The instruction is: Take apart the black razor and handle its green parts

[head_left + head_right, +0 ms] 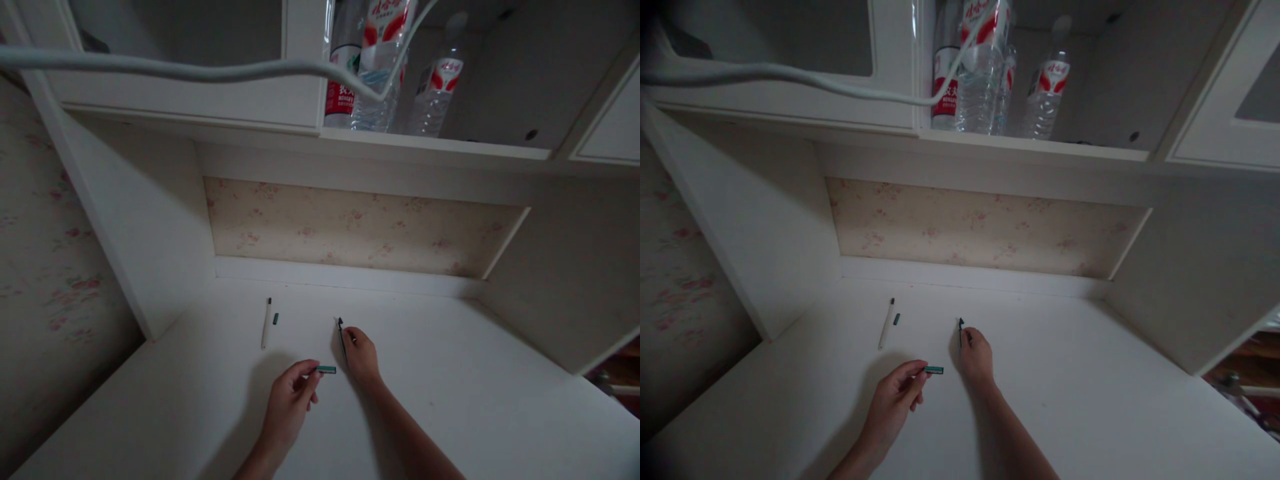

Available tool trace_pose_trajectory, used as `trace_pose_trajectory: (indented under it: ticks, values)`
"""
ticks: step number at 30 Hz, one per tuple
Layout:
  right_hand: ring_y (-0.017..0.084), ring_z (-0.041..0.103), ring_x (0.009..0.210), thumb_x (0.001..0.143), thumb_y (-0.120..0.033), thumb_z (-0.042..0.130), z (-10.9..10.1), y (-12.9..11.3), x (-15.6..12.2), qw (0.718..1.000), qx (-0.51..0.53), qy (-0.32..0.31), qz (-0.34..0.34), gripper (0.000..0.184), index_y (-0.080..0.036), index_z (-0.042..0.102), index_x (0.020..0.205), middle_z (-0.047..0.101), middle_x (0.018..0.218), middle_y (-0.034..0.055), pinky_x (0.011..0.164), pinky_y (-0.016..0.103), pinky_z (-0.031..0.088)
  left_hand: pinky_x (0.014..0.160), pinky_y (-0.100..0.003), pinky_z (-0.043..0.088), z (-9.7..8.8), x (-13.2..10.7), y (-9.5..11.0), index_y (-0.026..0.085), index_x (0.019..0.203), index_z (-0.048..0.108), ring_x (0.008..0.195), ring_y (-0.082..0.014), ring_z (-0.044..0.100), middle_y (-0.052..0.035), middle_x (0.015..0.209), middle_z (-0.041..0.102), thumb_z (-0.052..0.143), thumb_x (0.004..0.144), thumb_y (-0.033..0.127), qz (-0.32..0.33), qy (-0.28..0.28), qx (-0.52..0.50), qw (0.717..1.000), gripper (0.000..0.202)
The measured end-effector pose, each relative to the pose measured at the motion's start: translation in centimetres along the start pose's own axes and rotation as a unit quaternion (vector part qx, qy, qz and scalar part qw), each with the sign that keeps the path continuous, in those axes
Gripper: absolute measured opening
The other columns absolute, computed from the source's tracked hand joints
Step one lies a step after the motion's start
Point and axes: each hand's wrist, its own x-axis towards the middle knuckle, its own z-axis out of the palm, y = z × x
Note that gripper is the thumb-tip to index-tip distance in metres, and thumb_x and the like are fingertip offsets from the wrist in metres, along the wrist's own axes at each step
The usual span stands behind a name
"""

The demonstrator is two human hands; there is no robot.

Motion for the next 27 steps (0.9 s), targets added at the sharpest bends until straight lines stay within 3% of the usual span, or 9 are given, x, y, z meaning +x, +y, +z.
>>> trace_pose_trajectory:
  ticks: [14, 27]
  values:
    - [0.019, 0.061, 0.073, 0.088, -0.037, 0.036, 0.47, 0.35, -0.1, 1.0, 0.019, -0.001, -0.001, 0.033, -0.02, 0.065, 0.086, 0.069, 0.081, 0.0054, 0.065, 0.024, 0.04, 0.04, -0.018, 0.031, -0.14, 0.16, 0.0, 0.012, 0.102, 0.065, 0.044, -0.0079, 0.042, 0.0034, 0.051, 0.052, 0.063, 0.076, 0.048, -0.016, 0.003, 0.01, 1.0, 0.045]
    - [0.02, 0.061, 0.073, 0.088, -0.041, 0.037, 0.48, 0.45, -0.04, 0.999, 0.044, 0.006, -0.002, 0.036, -0.02, 0.066, 0.086, 0.069, 0.081, 0.0065, 0.065, 0.025, 0.04, 0.039, -0.018, 0.03, -0.12, 0.27, -0.15, 0.012, 0.101, 0.064, 0.043, -0.0082, 0.042, 0.0032, 0.052, 0.053, 0.063, 0.075, 0.048, -0.023, 0.008, 0.022, 0.999, 0.045]
